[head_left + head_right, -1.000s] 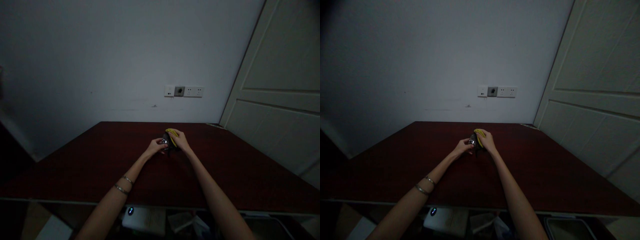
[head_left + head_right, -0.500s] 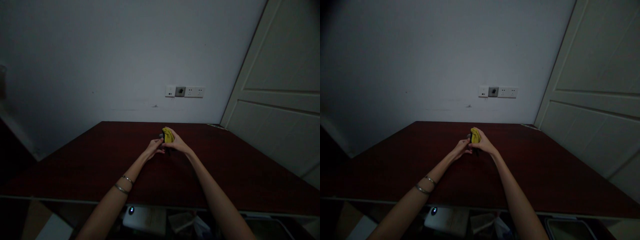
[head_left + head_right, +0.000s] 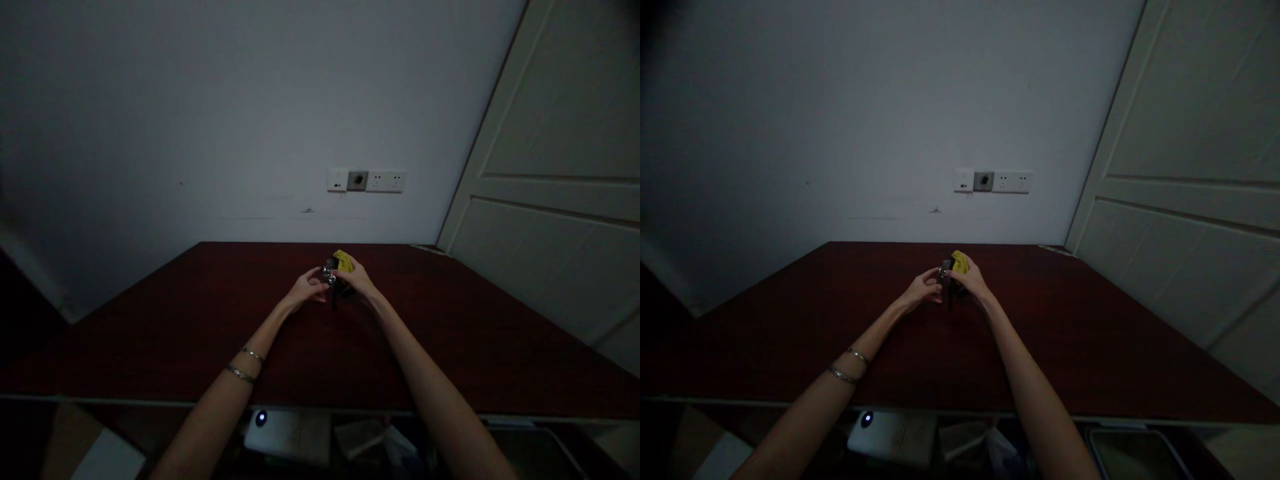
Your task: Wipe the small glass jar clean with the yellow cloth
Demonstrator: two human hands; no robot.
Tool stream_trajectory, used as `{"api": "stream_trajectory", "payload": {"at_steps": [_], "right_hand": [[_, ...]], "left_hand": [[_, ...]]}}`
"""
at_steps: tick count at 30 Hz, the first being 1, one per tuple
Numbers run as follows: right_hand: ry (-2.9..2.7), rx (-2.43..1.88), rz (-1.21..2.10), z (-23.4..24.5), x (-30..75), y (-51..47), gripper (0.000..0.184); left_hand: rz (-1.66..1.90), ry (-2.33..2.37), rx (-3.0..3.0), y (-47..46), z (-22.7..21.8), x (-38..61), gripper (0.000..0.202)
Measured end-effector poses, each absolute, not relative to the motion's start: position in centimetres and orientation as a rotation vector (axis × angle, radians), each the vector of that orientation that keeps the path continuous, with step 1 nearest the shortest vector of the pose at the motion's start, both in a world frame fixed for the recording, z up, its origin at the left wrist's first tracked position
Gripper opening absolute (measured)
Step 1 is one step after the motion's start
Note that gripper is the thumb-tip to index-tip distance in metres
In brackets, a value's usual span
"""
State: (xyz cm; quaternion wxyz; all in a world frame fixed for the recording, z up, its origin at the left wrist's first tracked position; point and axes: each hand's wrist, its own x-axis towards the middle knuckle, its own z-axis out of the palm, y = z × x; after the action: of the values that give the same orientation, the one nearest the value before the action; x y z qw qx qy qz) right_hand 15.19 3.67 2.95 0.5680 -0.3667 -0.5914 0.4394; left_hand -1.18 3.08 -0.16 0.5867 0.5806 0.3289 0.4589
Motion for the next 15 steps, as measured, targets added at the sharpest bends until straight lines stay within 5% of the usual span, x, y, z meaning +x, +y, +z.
{"api": "stream_trajectory", "payload": {"at_steps": [4, 15], "right_hand": [[-1.358, -0.882, 1.139, 2.88, 14.89, 3.35, 0.067], [-1.459, -0.885, 1.104, 2.53, 14.95, 3.42, 0.045]], "left_hand": [[1.154, 0.824, 1.481, 3.39, -0.40, -1.05, 0.093], [1.231, 0.802, 1.493, 3.27, -0.18, -0.84, 0.081]]}}
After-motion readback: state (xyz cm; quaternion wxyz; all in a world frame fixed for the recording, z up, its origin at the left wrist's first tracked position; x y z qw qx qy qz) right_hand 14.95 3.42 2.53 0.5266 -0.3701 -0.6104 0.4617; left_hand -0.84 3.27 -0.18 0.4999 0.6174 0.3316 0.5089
